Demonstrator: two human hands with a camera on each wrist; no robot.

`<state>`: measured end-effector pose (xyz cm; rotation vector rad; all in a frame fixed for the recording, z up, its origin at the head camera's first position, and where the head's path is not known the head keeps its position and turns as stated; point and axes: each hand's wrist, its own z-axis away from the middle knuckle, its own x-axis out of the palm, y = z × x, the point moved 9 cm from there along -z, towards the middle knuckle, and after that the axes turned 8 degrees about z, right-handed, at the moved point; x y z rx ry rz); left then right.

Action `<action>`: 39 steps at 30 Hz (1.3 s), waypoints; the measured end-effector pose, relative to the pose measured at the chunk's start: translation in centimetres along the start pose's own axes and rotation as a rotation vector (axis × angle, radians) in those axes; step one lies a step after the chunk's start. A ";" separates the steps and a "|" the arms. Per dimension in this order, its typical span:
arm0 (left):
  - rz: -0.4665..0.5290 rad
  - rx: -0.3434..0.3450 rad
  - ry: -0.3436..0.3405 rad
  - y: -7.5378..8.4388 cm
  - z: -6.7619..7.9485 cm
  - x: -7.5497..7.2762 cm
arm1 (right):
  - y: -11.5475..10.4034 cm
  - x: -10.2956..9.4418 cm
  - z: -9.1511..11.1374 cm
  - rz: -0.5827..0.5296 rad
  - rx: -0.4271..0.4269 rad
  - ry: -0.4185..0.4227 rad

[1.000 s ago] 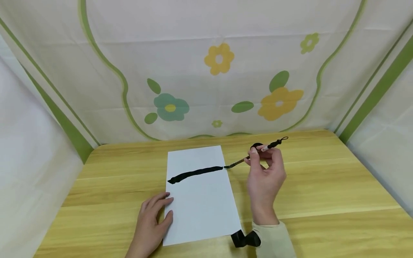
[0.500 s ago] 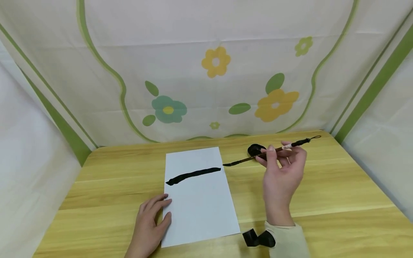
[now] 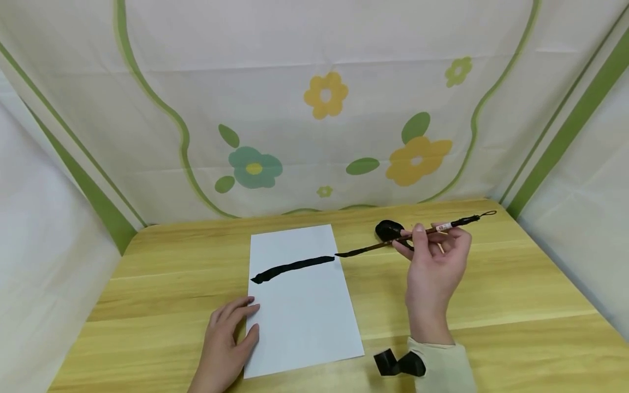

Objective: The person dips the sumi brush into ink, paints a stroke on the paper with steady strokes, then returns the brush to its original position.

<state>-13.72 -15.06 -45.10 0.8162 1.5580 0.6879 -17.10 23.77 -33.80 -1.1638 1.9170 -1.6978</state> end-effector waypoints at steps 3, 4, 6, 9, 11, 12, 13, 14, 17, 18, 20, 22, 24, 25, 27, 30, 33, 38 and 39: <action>0.003 -0.013 -0.006 -0.1 -0.1 0.2 | 0.1 -0.2 -0.1 -0.020 0.026 -0.012; 0.004 -0.021 -0.009 -0.2 -0.1 0.2 | 0.1 -0.3 -0.1 -0.036 0.027 -0.017; 0.010 -0.037 -0.015 -0.4 -0.1 0.3 | -0.3 -0.5 -0.1 -0.082 0.000 -0.038; 0.017 -0.056 -0.021 -0.6 0.0 0.4 | -1.9 -0.7 -0.4 -0.156 -0.121 -0.119; 0.017 -0.060 -0.016 -0.7 0.1 0.3 | -3.3 -0.6 -0.4 -0.193 -0.246 -0.211; 0.017 -0.061 -0.013 -0.7 0.1 0.2 | -3.9 -0.5 -0.3 -0.210 -0.306 -0.265; 0.016 -0.061 -0.010 -0.7 0.2 0.1 | -4.5 -0.4 -0.2 -0.210 -0.369 -0.320; 0.015 -0.061 -0.006 -0.7 0.2 0.0 | -4.9 -0.3 -0.1 -0.197 -0.432 -0.374; 0.015 -0.056 -0.003 -0.6 0.2 -0.2 | -5.2 -0.2 0.5 -0.114 -0.542 -0.505; 0.014 -0.056 -0.004 -0.6 0.2 -0.2 | -5.1 -0.2 0.7 -0.060 -0.562 -0.535; 0.015 -0.051 -0.005 -0.6 0.2 -0.1 | -4.5 -0.3 1.0 0.067 -0.595 -0.579; 0.015 -0.044 -0.001 -0.5 0.2 -0.1 | -3.8 -0.4 1.3 0.200 -0.605 -0.607; 0.013 -0.041 0.000 -0.5 0.2 -0.1 | -3.0 -0.7 1.5 0.338 -0.597 -0.618; 0.014 -0.041 0.001 -0.5 0.2 0.0 | -2.7 -0.9 1.6 0.384 -0.598 -0.621; 0.013 -0.041 0.001 -0.5 0.1 0.0 | -2.4 -1.1 1.8 0.457 -0.620 -0.622; 0.011 -0.045 -0.003 -0.5 0.2 0.0 | -1.9 -1.3 2.2 0.498 -0.678 -0.643; 0.011 -0.048 -0.005 -0.5 0.2 -0.1 | -1.1 -1.2 2.6 0.556 -0.724 -0.694; 0.003 -0.049 -0.004 -0.5 0.3 -0.6 | 0.5 -1.2 3.0 0.683 -0.713 -0.790; 0.000 -0.045 0.001 -0.5 0.4 -0.6 | 0.7 -1.2 3.0 0.700 -0.713 -0.809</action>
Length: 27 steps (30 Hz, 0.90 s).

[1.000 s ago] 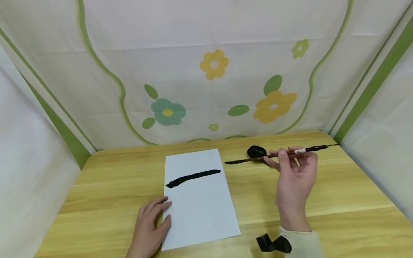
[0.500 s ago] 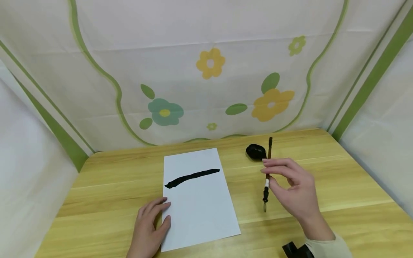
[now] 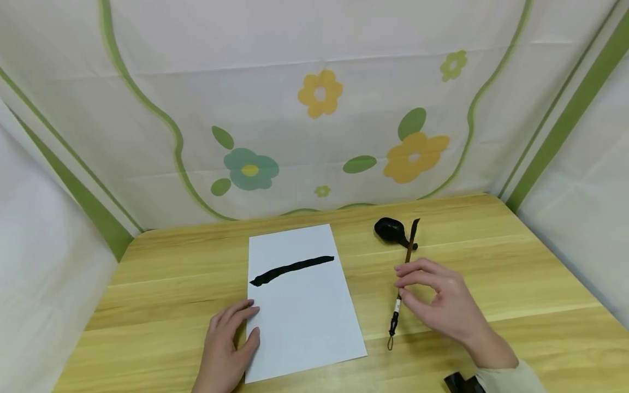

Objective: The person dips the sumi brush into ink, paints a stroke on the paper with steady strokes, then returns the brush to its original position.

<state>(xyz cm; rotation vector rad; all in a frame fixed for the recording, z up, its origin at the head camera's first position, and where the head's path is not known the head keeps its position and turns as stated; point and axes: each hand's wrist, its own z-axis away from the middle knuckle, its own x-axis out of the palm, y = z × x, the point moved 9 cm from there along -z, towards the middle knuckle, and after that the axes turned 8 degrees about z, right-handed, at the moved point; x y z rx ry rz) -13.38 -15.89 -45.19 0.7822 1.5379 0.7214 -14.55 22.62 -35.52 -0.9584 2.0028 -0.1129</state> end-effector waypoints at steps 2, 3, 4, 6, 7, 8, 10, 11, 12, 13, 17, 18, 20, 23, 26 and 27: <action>-0.003 0.008 0.013 0.1 0.1 -0.1 | 0.2 0.5 0.0 0.027 -0.002 -0.049; -0.001 0.014 0.022 0.1 0.2 -0.1 | 0.4 0.8 0.0 0.043 0.000 -0.080; 0.002 0.021 0.030 0.2 0.2 -0.1 | 0.6 1.1 0.1 0.057 -0.001 -0.109; 0.007 0.030 0.039 0.3 0.3 0.0 | 0.8 1.6 0.2 0.087 -0.008 -0.162; 0.010 0.032 0.042 0.4 0.4 0.1 | 1.0 1.8 0.3 0.101 -0.006 -0.187; 0.011 0.032 0.043 0.4 0.4 0.2 | 1.1 2.1 0.4 0.109 -0.005 -0.213; 0.014 0.029 0.043 0.5 0.6 0.3 | 1.4 2.4 0.7 0.110 0.002 -0.257; 0.013 0.024 0.043 0.5 0.6 0.3 | 1.5 2.6 0.8 0.108 0.005 -0.277; 0.013 0.021 0.043 0.5 0.7 0.3 | 1.6 2.8 0.9 0.103 0.011 -0.296; 0.011 0.019 0.044 0.6 0.7 0.3 | 1.7 3.0 1.1 0.098 0.017 -0.313; -0.004 0.026 0.051 0.9 0.8 0.0 | 1.8 3.6 1.3 0.094 0.016 -0.345; -0.009 0.028 0.054 0.9 0.8 0.0 | 1.8 3.6 1.3 0.097 0.012 -0.347; -0.010 0.030 0.055 1.1 0.7 -0.1 | 1.9 3.7 1.3 0.103 0.007 -0.355; -0.010 0.024 0.048 1.2 0.5 0.0 | 1.9 3.9 1.3 0.116 0.010 -0.382; -0.009 0.021 0.034 1.3 0.3 0.4 | 2.1 3.9 1.4 0.152 0.028 -0.409; -0.013 0.021 0.030 1.3 0.3 0.5 | 2.1 3.8 1.4 0.174 0.035 -0.412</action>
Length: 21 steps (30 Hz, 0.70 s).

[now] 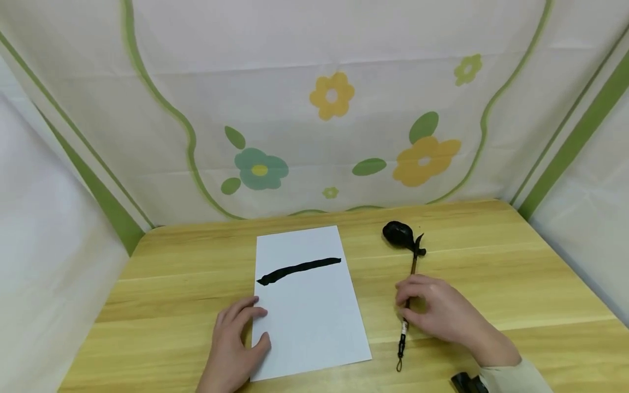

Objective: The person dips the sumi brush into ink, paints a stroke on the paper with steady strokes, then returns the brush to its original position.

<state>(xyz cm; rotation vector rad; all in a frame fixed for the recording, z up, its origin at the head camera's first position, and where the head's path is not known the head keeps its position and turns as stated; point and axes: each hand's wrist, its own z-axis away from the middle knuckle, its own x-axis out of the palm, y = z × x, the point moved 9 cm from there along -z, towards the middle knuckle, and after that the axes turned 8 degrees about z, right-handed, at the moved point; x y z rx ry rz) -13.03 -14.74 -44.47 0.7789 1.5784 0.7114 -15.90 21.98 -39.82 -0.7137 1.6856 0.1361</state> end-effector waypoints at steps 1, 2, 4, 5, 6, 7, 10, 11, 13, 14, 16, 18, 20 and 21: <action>-0.005 -0.003 -0.004 0.0 -0.1 0.1 | 0.1 -0.2 0.1 0.022 0.014 -0.001; -0.008 -0.006 -0.007 0.0 -0.1 0.3 | 0.2 -0.4 0.2 0.040 0.033 -0.002; -0.012 -0.015 -0.012 -0.1 -0.2 0.5 | 0.6 -1.0 0.3 0.077 0.081 0.004; -0.018 -0.012 -0.013 -0.1 -0.2 0.6 | 0.7 -1.4 0.3 0.090 0.107 0.005; -0.020 -0.009 -0.013 -0.1 -0.3 0.7 | 0.9 -1.8 0.4 0.102 0.134 0.005; -0.023 -0.004 -0.014 -0.1 -0.3 0.7 | 1.1 -2.2 0.4 0.113 0.163 0.002; -0.030 0.004 -0.020 0.0 -0.6 0.7 | 1.6 -3.0 0.2 0.126 0.227 -0.017; -0.022 0.016 -0.021 0.0 -0.6 0.7 | 1.6 -3.2 0.2 0.129 0.242 -0.023; -0.005 0.034 -0.028 0.2 -0.7 0.5 | 1.6 -3.5 -0.1 0.134 0.260 -0.017; 0.003 0.045 -0.031 0.4 -0.8 0.2 | 1.5 -3.7 -0.2 0.135 0.265 -0.008; 0.023 0.095 -0.022 1.1 -1.1 -0.7 | 1.2 -4.3 -0.7 0.161 0.249 0.027; 0.015 0.159 0.004 2.0 -1.5 -2.0 | 1.0 -5.1 -1.2 0.209 0.239 0.044; -0.068 0.182 0.034 2.8 -2.0 -3.7 | 1.1 -6.1 -1.7 0.263 0.260 0.038; -0.120 0.190 0.051 3.3 -2.3 -4.5 | 1.3 -6.6 -1.8 0.295 0.276 0.037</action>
